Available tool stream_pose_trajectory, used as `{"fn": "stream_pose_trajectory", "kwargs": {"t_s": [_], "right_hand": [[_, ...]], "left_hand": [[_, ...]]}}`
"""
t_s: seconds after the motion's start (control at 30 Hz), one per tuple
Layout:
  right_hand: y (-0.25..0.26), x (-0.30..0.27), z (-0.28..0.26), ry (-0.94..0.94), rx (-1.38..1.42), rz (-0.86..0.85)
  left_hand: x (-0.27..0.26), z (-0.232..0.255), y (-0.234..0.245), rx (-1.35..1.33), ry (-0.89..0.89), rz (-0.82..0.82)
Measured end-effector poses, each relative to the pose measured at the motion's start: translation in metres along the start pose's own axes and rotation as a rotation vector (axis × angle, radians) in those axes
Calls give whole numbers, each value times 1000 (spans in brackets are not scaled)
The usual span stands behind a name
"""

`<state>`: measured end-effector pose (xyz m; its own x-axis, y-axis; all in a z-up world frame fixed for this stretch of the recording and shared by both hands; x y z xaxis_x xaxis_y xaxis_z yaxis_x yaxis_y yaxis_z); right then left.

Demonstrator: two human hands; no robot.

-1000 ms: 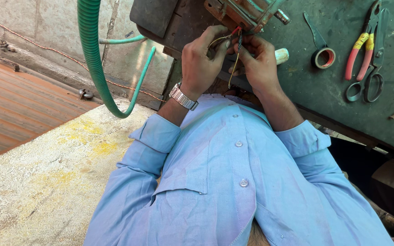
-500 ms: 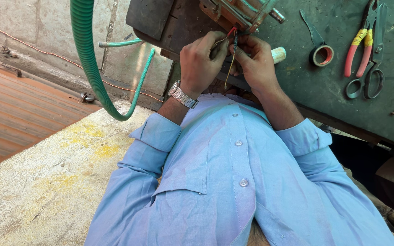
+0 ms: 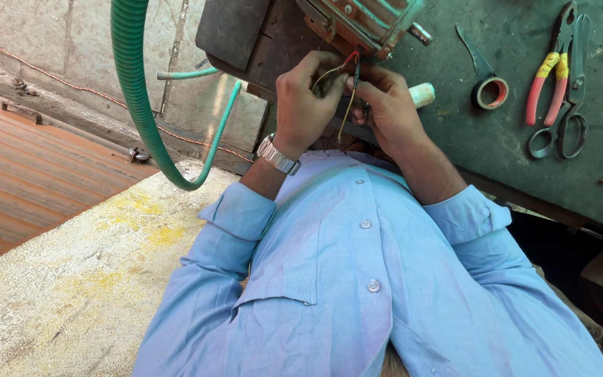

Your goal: The person works on the wiring of a small electric motor, stripping wire ends, twisting connections, and wrapping them with electrical tape. The person uses pliers and tape to secure the connections on the motor's terminal block.

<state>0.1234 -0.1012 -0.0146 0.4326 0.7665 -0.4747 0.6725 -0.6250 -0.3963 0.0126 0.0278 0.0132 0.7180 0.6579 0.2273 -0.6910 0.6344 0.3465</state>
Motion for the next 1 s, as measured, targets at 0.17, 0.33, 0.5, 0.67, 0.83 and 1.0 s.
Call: {"fn": "stream_pose_trajectory", "kwargs": {"t_s": [0.17, 0.33, 0.5, 0.67, 0.83, 1.0], "right_hand": [[0, 7, 4, 51, -21, -44], [-2, 16, 11, 161, -195, 16], [-1, 15, 11, 167, -271, 49], [1, 9, 8, 186, -375, 72], [-2, 4, -1, 247, -397, 71], [-9, -1, -10, 227, -577, 151]], "left_hand": [[-10, 6, 12, 53, 121, 40], [-15, 13, 17, 458, -230, 113], [-15, 10, 15, 476, -246, 55], [-16, -14, 4, -169, 275, 34], [-14, -33, -6, -754, 491, -55], [-17, -35, -12, -885, 485, -40]]}}
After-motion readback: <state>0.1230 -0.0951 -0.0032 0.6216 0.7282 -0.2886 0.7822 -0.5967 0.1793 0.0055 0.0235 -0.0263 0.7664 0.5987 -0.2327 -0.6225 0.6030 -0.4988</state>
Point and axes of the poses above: each hand's wrist, its own x-axis towards the middle knuckle, its own y-axis out of the back of the hand, z = x × y, the point moved 2 cm from there along x, towards the middle knuckle, and after that the axes turned 2 degrees about -z, right-handed, at the moved point
